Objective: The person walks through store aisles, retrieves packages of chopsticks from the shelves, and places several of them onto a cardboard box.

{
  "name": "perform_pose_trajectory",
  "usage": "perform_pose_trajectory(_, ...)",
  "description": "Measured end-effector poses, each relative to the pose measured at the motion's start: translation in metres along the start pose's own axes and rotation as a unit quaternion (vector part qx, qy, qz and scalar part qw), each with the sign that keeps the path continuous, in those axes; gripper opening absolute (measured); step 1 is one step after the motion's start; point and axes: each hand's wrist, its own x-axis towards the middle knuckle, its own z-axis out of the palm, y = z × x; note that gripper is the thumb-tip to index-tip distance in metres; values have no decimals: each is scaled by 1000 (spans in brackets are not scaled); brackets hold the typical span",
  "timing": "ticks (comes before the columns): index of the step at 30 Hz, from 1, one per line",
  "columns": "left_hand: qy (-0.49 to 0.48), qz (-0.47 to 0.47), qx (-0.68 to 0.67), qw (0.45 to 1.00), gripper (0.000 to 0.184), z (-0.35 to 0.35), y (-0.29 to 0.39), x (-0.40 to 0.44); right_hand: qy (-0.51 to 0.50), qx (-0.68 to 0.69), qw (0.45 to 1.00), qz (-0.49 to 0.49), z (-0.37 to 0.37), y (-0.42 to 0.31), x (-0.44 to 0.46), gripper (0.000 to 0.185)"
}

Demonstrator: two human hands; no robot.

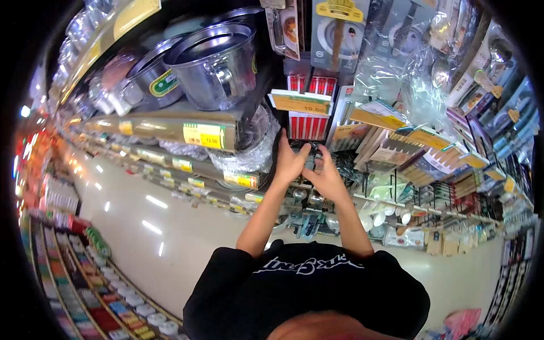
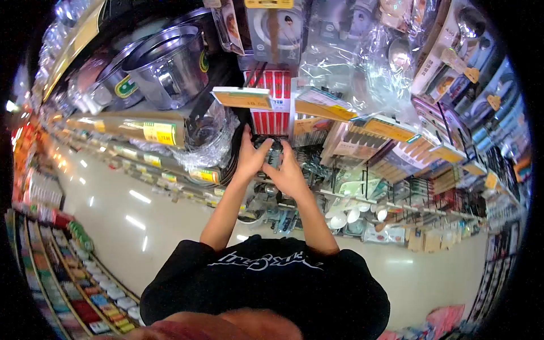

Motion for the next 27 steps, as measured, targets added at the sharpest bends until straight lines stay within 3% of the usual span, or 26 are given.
perform_pose_trajectory(3,-103,5,-103,989,63,-10,3,15,45,-26,999,12,8,6,11,96)
perform_pose_trajectory(4,-56,6,-111,992,49,2,-19,13,55,-22,998,14,10,12,14,95)
perform_pose_trajectory(8,-105,14,-102,989,41,23,-47,12,98,75,992,35,20,31,16,87)
perform_pose_trajectory(12,-203,-59,-191,959,35,30,-38,5,162,169,971,56,32,6,-5,84)
perform_pose_trajectory(15,-182,-98,-300,931,34,27,-31,-21,194,179,962,74,32,10,-20,82)
perform_pose_trajectory(16,-178,-82,-225,955,33,2,-3,-28,207,182,958,82,31,9,-26,80)
perform_pose_trajectory(19,-143,-93,-327,930,36,-7,-4,-56,256,174,944,114,37,-17,-42,74)
perform_pose_trajectory(21,-125,-70,-313,939,34,-18,5,-70,283,165,936,132,38,-21,-53,73)
perform_pose_trajectory(22,-126,-61,-318,938,33,-30,15,-76,304,148,936,98,41,-19,-56,66)
perform_pose_trajectory(27,-127,-62,-364,921,35,-58,39,-104,199,293,934,45,35,-50,-84,47)
